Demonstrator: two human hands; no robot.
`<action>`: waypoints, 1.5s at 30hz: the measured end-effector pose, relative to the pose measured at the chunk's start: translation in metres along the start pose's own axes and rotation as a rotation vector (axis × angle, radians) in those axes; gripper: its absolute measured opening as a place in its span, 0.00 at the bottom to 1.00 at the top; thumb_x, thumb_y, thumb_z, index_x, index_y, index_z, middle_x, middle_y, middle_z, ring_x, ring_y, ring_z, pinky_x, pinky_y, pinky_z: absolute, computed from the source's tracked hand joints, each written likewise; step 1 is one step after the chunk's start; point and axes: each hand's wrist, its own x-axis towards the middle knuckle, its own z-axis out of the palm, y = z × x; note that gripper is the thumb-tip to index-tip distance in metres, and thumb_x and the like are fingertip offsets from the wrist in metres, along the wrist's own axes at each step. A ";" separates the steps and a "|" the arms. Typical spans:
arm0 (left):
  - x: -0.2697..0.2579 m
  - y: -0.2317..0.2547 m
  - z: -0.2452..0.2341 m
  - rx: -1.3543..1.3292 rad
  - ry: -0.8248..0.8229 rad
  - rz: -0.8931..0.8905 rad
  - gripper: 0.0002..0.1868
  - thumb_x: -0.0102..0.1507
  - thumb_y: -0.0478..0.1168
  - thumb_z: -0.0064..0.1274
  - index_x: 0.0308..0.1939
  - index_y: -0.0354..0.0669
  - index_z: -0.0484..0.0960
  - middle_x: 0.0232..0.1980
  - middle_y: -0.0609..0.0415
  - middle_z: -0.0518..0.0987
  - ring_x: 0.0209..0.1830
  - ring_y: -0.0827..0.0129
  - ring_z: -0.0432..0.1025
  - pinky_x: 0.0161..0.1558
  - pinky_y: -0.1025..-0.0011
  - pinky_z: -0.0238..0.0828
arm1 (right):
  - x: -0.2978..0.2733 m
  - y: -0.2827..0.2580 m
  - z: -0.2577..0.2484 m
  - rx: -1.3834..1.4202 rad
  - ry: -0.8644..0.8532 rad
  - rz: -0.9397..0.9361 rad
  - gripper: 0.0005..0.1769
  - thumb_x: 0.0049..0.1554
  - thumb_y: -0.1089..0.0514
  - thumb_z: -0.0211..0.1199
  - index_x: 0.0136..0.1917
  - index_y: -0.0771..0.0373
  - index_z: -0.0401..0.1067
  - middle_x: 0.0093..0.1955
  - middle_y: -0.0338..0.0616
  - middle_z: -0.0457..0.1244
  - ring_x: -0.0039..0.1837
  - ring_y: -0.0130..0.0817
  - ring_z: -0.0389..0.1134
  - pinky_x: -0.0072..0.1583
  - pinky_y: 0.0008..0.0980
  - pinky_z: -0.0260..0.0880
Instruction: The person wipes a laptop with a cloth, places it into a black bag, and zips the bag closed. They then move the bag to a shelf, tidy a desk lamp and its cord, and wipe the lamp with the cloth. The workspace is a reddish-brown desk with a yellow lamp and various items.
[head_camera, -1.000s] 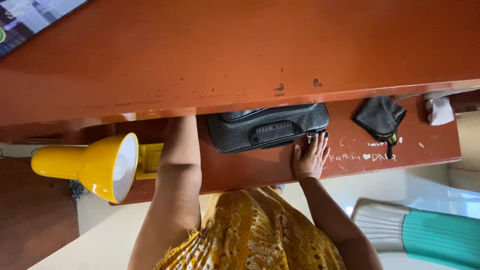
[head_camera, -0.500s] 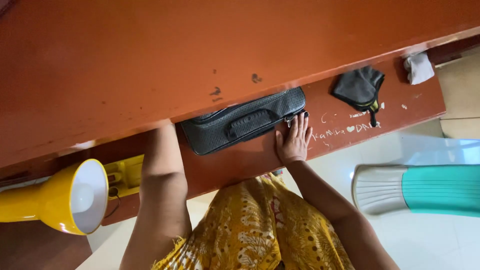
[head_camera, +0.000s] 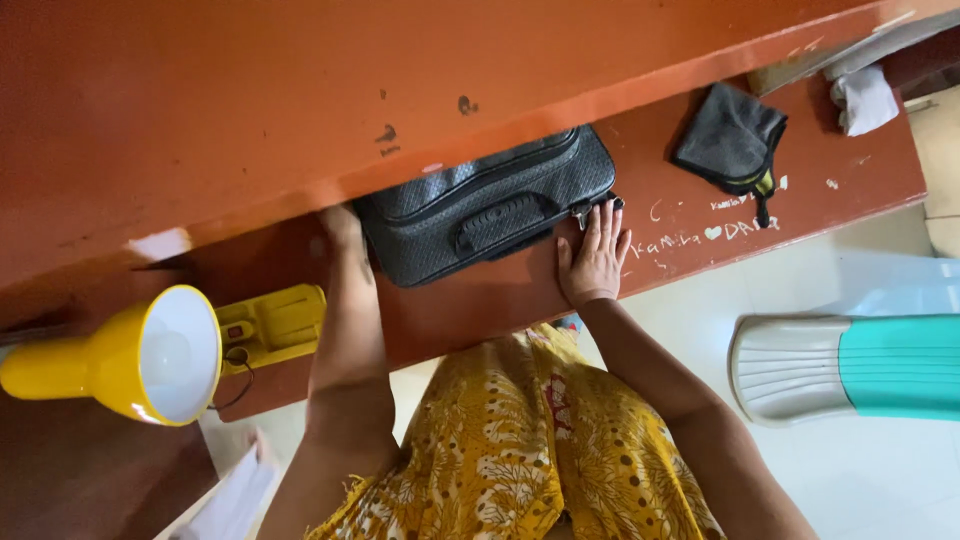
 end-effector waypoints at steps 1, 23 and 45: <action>-0.028 0.031 -0.046 -0.018 0.006 -0.006 0.23 0.76 0.34 0.38 0.75 0.31 0.65 0.72 0.44 0.71 0.69 0.58 0.65 0.72 0.61 0.59 | 0.000 0.001 0.001 0.001 -0.004 0.004 0.48 0.62 0.38 0.53 0.83 0.68 0.43 0.87 0.57 0.37 0.87 0.52 0.31 0.81 0.57 0.27; 0.022 0.057 -0.004 1.078 -0.108 0.130 0.18 0.66 0.34 0.47 0.58 0.31 0.83 0.56 0.35 0.83 0.58 0.47 0.74 0.60 0.59 0.69 | -0.005 0.003 -0.006 0.034 0.072 0.014 0.44 0.64 0.40 0.54 0.82 0.66 0.45 0.87 0.55 0.37 0.88 0.51 0.32 0.82 0.56 0.28; -0.034 0.087 0.032 1.395 -0.126 0.052 0.18 0.69 0.32 0.37 0.58 0.29 0.77 0.55 0.28 0.79 0.55 0.38 0.75 0.56 0.54 0.71 | -0.040 -0.106 -0.014 -0.186 -0.215 -0.881 0.49 0.53 0.27 0.63 0.81 0.33 0.48 0.86 0.42 0.32 0.86 0.53 0.30 0.72 0.87 0.26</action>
